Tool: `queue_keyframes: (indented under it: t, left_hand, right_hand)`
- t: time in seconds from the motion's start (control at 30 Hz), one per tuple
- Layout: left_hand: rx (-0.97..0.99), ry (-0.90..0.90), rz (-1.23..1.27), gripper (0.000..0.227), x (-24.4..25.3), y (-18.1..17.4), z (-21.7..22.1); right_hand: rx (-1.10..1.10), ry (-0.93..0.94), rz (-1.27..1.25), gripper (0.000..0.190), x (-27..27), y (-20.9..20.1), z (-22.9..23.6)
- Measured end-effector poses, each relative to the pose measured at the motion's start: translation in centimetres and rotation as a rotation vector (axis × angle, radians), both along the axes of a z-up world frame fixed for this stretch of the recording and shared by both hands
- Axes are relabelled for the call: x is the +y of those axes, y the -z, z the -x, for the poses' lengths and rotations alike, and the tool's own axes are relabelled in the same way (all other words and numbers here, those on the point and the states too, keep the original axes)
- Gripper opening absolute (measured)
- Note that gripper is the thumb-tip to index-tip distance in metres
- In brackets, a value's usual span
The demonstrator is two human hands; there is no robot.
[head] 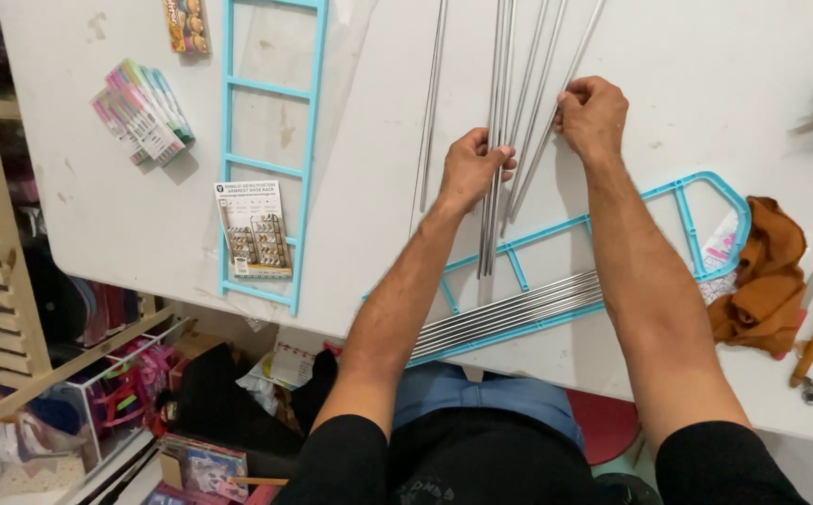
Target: The person removes the plastic packaging from a shoe rack frame and then sorts and counts metal rods on a table.
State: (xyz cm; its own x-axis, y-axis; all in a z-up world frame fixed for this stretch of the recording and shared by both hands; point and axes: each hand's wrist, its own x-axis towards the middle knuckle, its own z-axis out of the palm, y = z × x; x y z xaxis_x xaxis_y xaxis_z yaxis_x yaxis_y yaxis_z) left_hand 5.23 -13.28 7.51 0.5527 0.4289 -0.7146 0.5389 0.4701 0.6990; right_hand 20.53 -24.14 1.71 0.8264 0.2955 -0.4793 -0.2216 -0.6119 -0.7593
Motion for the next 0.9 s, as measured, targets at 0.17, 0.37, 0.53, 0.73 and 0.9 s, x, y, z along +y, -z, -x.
queue_keyframes:
  t: [0.17, 0.37, 0.53, 0.73, 0.9]
  left_hand:
    - [0.019, 0.015, -0.051, 0.012, 0.3, -0.3, -0.3]
    - [-0.111, 0.016, -0.086, 0.033, -1.3, 3.2, -1.1]
    - [-0.155, -0.057, -0.014, 0.032, -1.5, 2.3, -1.8]
    - [-0.138, -0.069, -0.009, 0.035, -1.6, 2.2, -1.0]
    - [-0.115, -0.08, -0.036, 0.034, -1.7, 1.6, -0.7]
  right_hand:
    - [-0.096, -0.113, 0.014, 0.022, -0.9, 0.6, 1.5]
    - [0.07, -0.175, -0.284, 0.018, -2.4, -0.6, 5.0]
    - [0.113, 0.03, -0.382, 0.016, -3.6, 0.3, 1.9]
    - [-0.094, -0.007, -0.18, 0.029, -3.8, 4.5, -2.7]
    - [-0.212, -0.179, 0.058, 0.037, -3.7, 6.2, -2.0]
